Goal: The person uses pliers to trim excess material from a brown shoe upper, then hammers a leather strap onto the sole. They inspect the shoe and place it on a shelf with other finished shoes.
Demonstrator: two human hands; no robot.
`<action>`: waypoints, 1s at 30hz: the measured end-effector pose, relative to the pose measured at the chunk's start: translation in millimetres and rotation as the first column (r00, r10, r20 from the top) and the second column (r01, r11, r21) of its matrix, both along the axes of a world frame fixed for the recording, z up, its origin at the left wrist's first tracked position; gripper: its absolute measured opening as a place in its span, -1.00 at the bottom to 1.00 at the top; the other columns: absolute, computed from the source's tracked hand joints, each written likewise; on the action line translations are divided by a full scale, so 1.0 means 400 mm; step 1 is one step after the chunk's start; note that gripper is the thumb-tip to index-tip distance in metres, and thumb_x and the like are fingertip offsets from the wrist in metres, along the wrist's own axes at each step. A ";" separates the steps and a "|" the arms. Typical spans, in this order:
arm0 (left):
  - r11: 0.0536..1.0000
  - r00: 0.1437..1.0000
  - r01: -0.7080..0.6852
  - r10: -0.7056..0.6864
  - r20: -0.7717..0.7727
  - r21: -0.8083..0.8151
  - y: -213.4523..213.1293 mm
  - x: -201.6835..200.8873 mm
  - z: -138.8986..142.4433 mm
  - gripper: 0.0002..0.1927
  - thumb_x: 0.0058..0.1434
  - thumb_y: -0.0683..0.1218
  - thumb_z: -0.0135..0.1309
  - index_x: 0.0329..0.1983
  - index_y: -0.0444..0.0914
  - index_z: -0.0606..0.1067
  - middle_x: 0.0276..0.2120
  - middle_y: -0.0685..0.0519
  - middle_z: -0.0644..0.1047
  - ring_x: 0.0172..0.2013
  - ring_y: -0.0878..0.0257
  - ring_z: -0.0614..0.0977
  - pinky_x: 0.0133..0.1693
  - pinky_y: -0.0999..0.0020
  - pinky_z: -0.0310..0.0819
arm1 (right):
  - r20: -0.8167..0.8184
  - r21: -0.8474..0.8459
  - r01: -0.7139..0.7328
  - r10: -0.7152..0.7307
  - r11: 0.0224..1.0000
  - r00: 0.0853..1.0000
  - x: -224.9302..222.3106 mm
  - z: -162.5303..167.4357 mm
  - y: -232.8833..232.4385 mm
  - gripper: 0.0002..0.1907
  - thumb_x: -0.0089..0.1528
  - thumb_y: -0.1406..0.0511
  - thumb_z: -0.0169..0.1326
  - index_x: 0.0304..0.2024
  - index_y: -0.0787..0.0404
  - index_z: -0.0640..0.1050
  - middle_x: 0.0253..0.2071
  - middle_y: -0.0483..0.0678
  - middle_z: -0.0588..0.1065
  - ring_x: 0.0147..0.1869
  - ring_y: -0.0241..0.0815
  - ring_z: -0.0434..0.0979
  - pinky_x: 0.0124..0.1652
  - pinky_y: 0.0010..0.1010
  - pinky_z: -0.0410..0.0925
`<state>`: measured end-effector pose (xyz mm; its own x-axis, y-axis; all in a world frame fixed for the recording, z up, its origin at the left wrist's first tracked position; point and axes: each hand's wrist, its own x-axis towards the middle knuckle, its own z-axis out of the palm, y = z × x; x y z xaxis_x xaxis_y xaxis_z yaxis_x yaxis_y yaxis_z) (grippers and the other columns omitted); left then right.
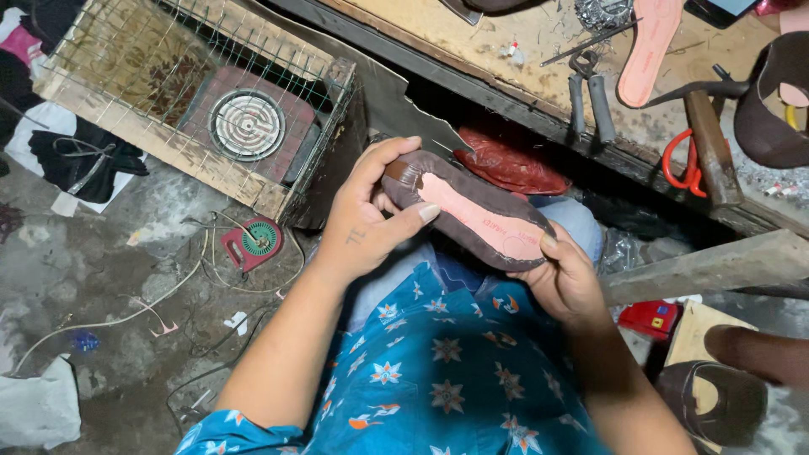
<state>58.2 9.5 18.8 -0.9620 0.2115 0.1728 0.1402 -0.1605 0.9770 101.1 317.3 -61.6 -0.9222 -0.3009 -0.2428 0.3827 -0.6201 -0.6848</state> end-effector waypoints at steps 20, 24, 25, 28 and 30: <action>0.999 0.985 0.052 -0.052 -0.165 -0.001 -0.026 0.003 0.041 -0.27 0.18 -0.28 0.24 0.43 -0.21 0.31 0.42 0.00 0.24 0.43 0.22 0.34 0.41 0.29 0.32 | -0.046 0.028 -0.075 0.076 0.997 0.996 0.025 -0.010 0.006 -0.35 0.27 0.33 0.06 0.35 0.50 0.24 0.21 0.25 0.44 0.23 0.08 0.51 0.18 -0.02 0.39; 0.999 0.993 0.028 -0.031 -0.110 -0.029 -0.027 -0.008 0.052 -0.15 0.10 -0.27 0.33 0.46 -0.21 0.25 0.34 0.06 0.24 0.14 0.37 0.47 -0.05 0.51 0.50 | -0.050 -0.009 -0.181 0.180 0.983 0.982 0.032 -0.004 0.000 -0.30 0.29 0.26 0.10 0.38 0.55 0.24 0.13 0.26 0.48 0.03 0.03 0.59 -0.04 -0.15 0.48; 0.998 0.996 0.010 -0.015 -0.085 -0.056 -0.028 -0.008 0.052 -0.13 0.09 -0.26 0.35 0.47 -0.22 0.26 0.29 0.07 0.27 0.02 0.40 0.46 -0.13 0.54 0.45 | -0.037 -0.021 -0.193 0.192 0.981 0.981 0.033 -0.002 -0.001 -0.29 0.29 0.24 0.10 0.37 0.55 0.24 0.12 0.26 0.49 -0.01 0.02 0.60 -0.08 -0.18 0.50; 0.994 0.999 -0.027 0.023 -0.042 -0.107 -0.027 -0.007 0.045 -0.11 0.08 -0.26 0.39 0.48 -0.25 0.27 0.19 0.08 0.33 -0.23 0.46 0.44 -0.26 0.59 0.36 | 0.061 0.071 -0.146 0.142 0.987 0.988 0.035 0.003 -0.002 -0.26 0.23 0.17 0.08 0.34 0.50 0.26 0.08 0.20 0.53 -0.10 -0.07 0.61 -0.22 -0.27 0.48; 0.995 0.998 -0.035 0.029 -0.060 -0.095 -0.025 -0.007 0.040 -0.12 0.11 -0.26 0.39 0.49 -0.27 0.27 0.17 0.09 0.34 -0.23 0.47 0.44 -0.21 0.59 0.39 | 0.005 0.036 -0.199 0.199 0.979 0.980 0.038 0.004 0.000 -0.27 0.30 0.13 0.07 0.34 0.54 0.27 -0.05 0.23 0.55 -0.21 -0.03 0.60 -0.24 -0.27 0.47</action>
<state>55.2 -0.4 34.8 -0.9574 0.1993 0.2089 0.2007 -0.0608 0.9778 116.4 317.4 -59.9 -0.8445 -0.4691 -0.2583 0.4969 -0.5066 -0.7045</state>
